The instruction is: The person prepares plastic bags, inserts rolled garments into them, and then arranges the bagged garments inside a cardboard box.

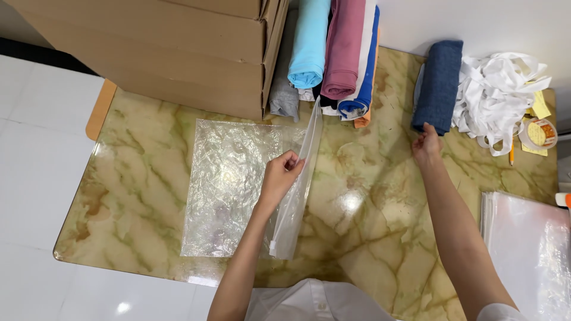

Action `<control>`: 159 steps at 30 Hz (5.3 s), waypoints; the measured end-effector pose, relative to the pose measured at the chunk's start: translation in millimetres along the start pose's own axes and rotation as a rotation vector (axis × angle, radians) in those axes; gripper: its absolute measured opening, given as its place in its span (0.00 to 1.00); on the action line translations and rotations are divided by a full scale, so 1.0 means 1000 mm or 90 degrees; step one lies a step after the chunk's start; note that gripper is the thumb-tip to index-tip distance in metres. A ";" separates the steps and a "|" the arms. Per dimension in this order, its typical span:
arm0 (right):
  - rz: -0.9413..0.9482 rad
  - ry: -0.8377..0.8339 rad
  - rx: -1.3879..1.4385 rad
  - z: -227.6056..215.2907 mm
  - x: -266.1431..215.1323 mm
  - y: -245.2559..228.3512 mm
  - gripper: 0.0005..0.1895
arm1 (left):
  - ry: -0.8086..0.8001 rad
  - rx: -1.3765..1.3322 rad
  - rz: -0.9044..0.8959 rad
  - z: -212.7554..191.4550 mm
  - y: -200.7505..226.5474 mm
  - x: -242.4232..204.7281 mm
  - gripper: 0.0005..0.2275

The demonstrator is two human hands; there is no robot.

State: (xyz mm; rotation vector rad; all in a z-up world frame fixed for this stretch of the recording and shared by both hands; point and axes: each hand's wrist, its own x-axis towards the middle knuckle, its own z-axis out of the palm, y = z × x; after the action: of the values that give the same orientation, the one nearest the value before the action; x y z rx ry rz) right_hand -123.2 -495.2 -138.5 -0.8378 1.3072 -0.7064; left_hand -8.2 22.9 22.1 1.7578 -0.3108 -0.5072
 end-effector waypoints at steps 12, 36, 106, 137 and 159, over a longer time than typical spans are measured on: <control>-0.126 0.008 -0.171 -0.077 -0.139 0.090 0.20 | -0.050 -0.022 -0.019 0.027 0.000 -0.036 0.09; -1.299 -0.343 -1.268 -0.061 -0.292 -0.037 0.37 | -0.171 0.058 0.049 0.027 -0.006 -0.085 0.14; 0.112 -0.336 -0.478 -0.177 -0.369 0.001 0.53 | -0.144 0.220 0.209 0.180 -0.134 -0.088 0.17; 0.080 -0.440 -0.789 -0.147 -0.412 -0.069 0.55 | 0.009 0.027 0.149 0.137 -0.059 -0.129 0.15; -0.092 -0.895 -0.414 -0.038 -0.282 0.065 0.44 | -0.092 0.233 0.273 0.110 0.037 -0.167 0.20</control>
State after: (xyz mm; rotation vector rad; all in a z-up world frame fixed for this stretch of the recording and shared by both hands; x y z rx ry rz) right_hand -200.8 -229.3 -46.9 -1.5380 0.1362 0.3085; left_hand -205.4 -1.6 66.2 1.9334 -0.9069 -0.2746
